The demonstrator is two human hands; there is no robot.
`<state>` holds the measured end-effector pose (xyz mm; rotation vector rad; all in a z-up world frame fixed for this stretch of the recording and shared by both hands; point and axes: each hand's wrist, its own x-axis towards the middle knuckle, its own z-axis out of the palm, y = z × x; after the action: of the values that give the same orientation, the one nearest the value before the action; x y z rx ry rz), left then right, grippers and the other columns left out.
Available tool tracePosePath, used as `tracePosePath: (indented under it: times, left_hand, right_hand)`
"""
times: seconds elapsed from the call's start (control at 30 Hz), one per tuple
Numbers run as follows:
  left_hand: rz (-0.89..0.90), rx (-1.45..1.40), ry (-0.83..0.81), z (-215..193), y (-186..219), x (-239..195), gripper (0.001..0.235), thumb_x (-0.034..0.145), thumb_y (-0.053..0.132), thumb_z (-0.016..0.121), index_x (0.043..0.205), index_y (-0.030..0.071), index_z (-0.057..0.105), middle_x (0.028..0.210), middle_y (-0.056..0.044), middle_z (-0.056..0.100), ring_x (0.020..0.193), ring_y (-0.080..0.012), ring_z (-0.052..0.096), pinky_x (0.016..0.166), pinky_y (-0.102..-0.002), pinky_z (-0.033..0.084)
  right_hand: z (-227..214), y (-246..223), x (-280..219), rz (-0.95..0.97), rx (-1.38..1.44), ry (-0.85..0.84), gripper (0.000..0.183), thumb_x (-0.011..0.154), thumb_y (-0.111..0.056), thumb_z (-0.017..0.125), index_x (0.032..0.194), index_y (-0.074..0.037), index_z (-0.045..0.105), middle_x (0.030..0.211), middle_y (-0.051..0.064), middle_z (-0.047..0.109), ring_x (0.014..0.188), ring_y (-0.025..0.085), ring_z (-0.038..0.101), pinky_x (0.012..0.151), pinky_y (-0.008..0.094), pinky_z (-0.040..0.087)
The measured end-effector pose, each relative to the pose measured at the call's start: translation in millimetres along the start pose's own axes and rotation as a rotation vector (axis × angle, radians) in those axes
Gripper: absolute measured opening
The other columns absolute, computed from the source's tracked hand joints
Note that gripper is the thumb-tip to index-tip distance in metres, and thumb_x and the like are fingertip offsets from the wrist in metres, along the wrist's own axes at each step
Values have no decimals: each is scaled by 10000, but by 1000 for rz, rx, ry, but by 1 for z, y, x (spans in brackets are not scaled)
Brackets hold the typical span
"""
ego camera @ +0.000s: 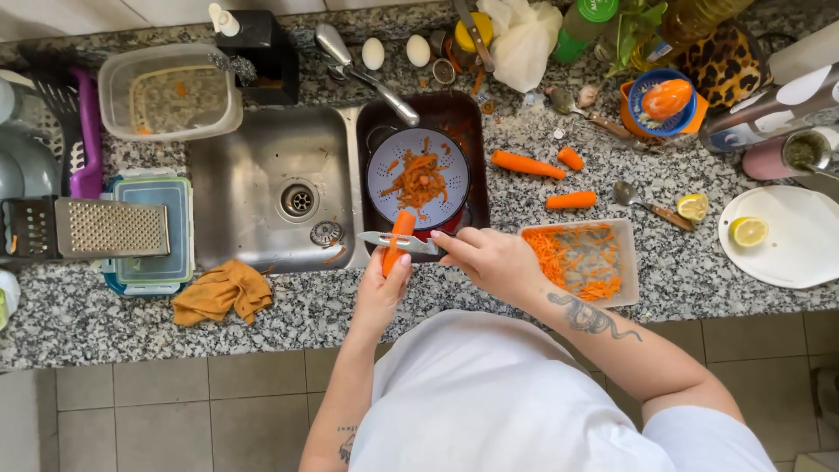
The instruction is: A person retrieves a carrot from the refrigerator, peels it, and then grates it into a plastic container on a kitchen counter.
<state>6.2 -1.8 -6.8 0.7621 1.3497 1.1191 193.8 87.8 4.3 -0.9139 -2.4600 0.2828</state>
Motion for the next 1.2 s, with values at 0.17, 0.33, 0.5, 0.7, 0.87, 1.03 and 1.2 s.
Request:
tracePosePath:
  times: [0.17, 0.33, 0.5, 0.7, 0.87, 1.03, 1.2]
  left_hand:
    - [26, 89, 44, -4, -4, -3, 256, 946, 268, 533, 1081, 53, 571, 614, -10, 478, 465, -72, 392, 439, -202, 339]
    - [43, 273, 126, -3, 9, -4, 285, 941, 299, 540, 1088, 56, 552, 603, -19, 460, 496, -85, 367, 460, -234, 349]
    - [78, 357, 118, -2, 6, -3, 292, 932, 299, 548, 1070, 41, 554, 582, -35, 453, 497, -110, 378, 466, -251, 346]
    - [59, 146, 54, -4, 7, 0, 282, 977, 303, 440, 1037, 45, 537, 558, 13, 450, 485, -85, 371, 481, -228, 329]
    - [-51, 22, 23, -3, 5, 2, 293, 977, 298, 438, 1079, 43, 541, 513, 22, 410, 439, -73, 334, 443, -204, 306]
    - [-86, -43, -19, -1, 3, -5, 485, 981, 363, 398, 1272, -24, 383, 526, -8, 415, 460, -92, 340, 465, -246, 311]
    - [-52, -152, -74, 5, 21, -2, 380, 984, 374, 339, 1104, 27, 438, 509, 16, 357, 418, -85, 283, 412, -218, 294]
  right_hand:
    - [14, 51, 6, 134, -114, 41, 197, 917, -328, 598, 1068, -203, 623, 758, -23, 578, 625, 204, 636, 523, 297, 518]
    - [-9, 9, 11, 94, -30, -14, 229, 903, -354, 587, 1098, -236, 608, 772, -50, 588, 659, 182, 655, 568, 279, 528]
    - [9, 30, 13, 114, -39, -19, 225, 901, -363, 582, 1095, -252, 604, 755, -47, 578, 653, 187, 652, 552, 291, 532]
    - [-5, 19, 14, 140, 1, -51, 245, 918, -296, 565, 1160, -264, 584, 794, -36, 591, 690, 213, 654, 591, 331, 539]
    - [12, 27, 9, 61, 24, -35, 187, 892, -293, 593, 1077, -283, 621, 755, -86, 592, 649, 161, 645, 561, 275, 531]
    - [12, 32, 0, 204, 172, -50, 223, 892, -233, 604, 1114, -227, 624, 805, -14, 626, 729, 205, 670, 600, 290, 542]
    - [16, 21, 4, 82, 170, -80, 213, 884, -260, 604, 1096, -238, 614, 799, -37, 623, 715, 171, 662, 610, 267, 545]
